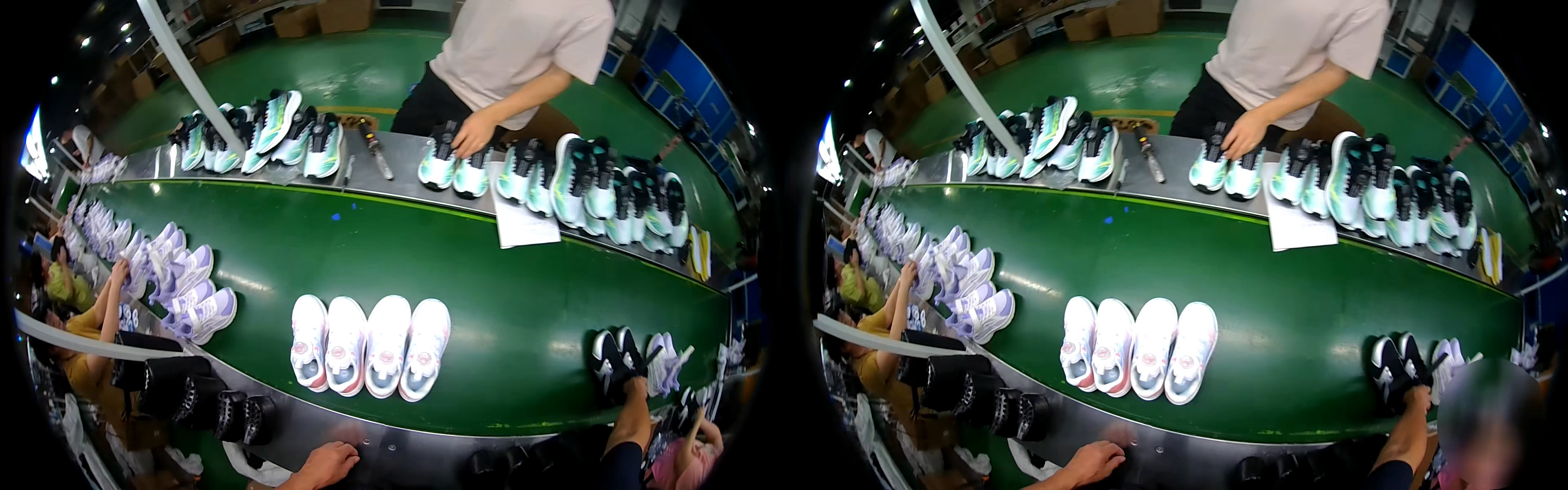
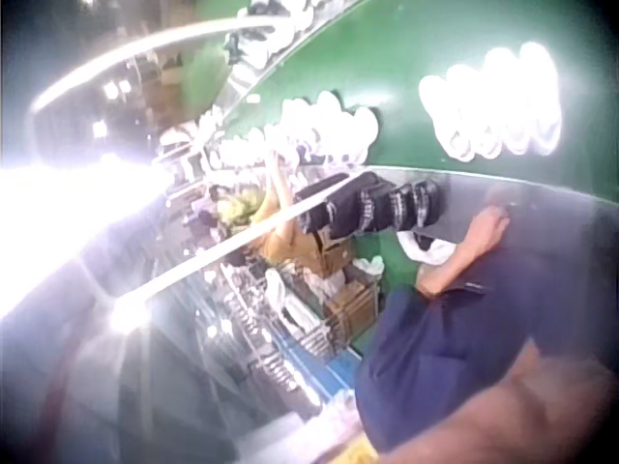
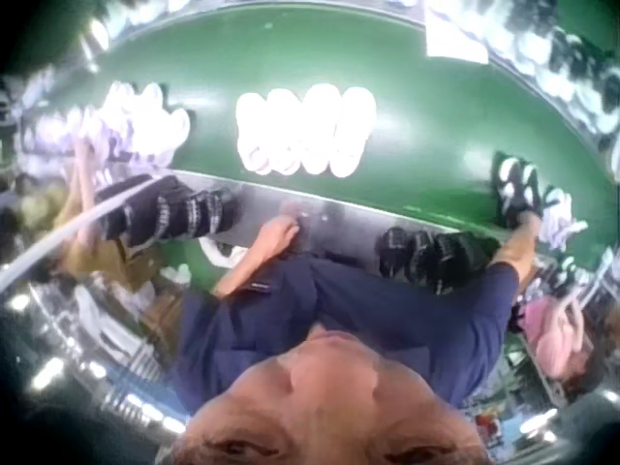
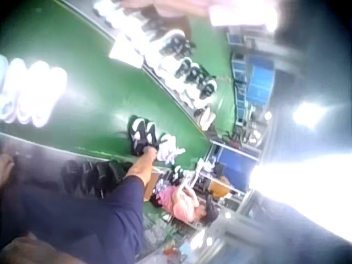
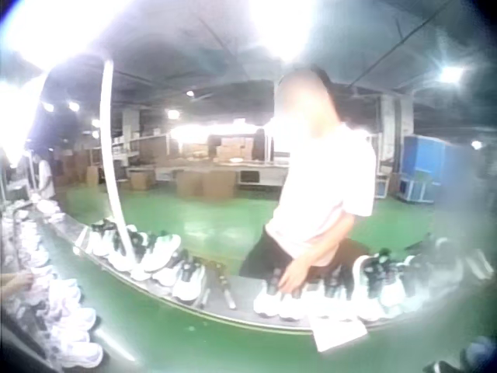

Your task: The person inserts plastic shoe supports into sneakers by hand and places the shoes onto the conveyor belt.

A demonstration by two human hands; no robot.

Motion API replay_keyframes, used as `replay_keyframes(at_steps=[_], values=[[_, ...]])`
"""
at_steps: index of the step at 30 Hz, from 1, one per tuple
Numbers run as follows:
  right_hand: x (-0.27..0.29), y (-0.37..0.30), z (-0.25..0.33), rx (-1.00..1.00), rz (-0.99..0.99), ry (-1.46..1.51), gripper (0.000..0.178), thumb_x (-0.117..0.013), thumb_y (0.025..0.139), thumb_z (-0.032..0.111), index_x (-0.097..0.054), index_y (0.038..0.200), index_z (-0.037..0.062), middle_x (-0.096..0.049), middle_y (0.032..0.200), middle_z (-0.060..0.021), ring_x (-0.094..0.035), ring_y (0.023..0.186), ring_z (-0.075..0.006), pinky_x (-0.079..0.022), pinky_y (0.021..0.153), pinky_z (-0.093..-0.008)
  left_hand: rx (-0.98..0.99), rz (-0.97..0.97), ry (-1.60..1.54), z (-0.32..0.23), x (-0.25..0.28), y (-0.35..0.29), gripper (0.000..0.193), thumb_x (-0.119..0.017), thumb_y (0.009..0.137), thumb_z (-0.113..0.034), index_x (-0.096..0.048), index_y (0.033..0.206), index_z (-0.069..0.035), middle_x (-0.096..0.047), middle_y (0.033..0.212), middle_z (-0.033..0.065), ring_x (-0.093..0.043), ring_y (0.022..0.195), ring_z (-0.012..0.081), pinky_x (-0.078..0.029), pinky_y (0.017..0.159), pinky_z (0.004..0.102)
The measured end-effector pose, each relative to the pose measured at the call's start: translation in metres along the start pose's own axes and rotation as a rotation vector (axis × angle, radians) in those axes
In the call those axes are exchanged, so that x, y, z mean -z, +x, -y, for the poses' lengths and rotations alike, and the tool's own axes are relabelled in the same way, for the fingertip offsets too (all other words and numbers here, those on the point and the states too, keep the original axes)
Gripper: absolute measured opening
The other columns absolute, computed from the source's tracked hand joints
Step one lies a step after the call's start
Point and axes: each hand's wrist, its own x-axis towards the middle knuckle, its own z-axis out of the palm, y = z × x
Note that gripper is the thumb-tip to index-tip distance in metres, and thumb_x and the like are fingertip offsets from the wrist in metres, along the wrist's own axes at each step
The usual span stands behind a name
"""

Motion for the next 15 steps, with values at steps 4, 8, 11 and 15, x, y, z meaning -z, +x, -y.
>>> replay_keyframes(at_steps=[4, 8, 11, 15], values=[[-0.036, 0.024, -0.007, 0.226, -0.224, 0.037, 0.036, -0.058, 0.094, 0.033, -0.061, 0.120, 0.0074, -0.063, 0.127, -0.0179, -0.059, 0.124, -0.0385, -0.050, 0.098, -0.0525, 0.052, 0.059, 0.048, -0.009, -0.006, 0.020, 0.015, -0.067, 0.091, -0.019, -0.069, 0.098, -0.006, -0.069, 0.099, 0.0142, -0.066, 0.096, 0.0353, -0.054, 0.084, 0.0428], [-0.009, 0.162, -0.059, 0.921, -0.559, 0.103, 0.041, -0.066, 0.087, 0.040, -0.069, 0.097, 0.0002, -0.071, 0.100, -0.0253, -0.068, 0.103, -0.0432, -0.055, 0.083, -0.0527, -0.169, -0.001, -0.025, 0.009, -0.017, 0.038, 0.014, -0.066, 0.090, -0.017, -0.067, 0.096, -0.005, -0.067, 0.097, 0.0142, -0.065, 0.094, 0.0352, -0.053, 0.081, 0.0441], [-0.013, 0.145, 0.004, 1.245, -0.307, 0.163, 0.029, -0.066, 0.077, 0.025, -0.067, 0.092, -0.0004, -0.068, 0.085, -0.0229, -0.067, 0.084, -0.0431, -0.052, 0.068, -0.0526, -0.210, -0.257, 0.156, -0.021, -0.003, 0.046, 0.016, -0.069, 0.086, -0.013, -0.066, 0.099, -0.005, -0.064, 0.103, 0.0139, -0.062, 0.095, 0.0342, -0.050, 0.081, 0.0442], [0.045, 0.074, 0.055, 1.689, -0.595, -0.028, 0.028, -0.067, 0.070, 0.014, -0.063, 0.093, 0.0006, -0.065, 0.085, -0.0164, -0.064, 0.079, -0.0356, -0.049, 0.069, -0.0472, -0.239, -0.658, 0.471, -0.033, 0.043, 0.070, 0.037, -0.073, 0.080, -0.010, -0.065, 0.116, -0.007, -0.058, 0.114, 0.0141, -0.055, 0.110, 0.0347, -0.046, 0.084, 0.0441]])
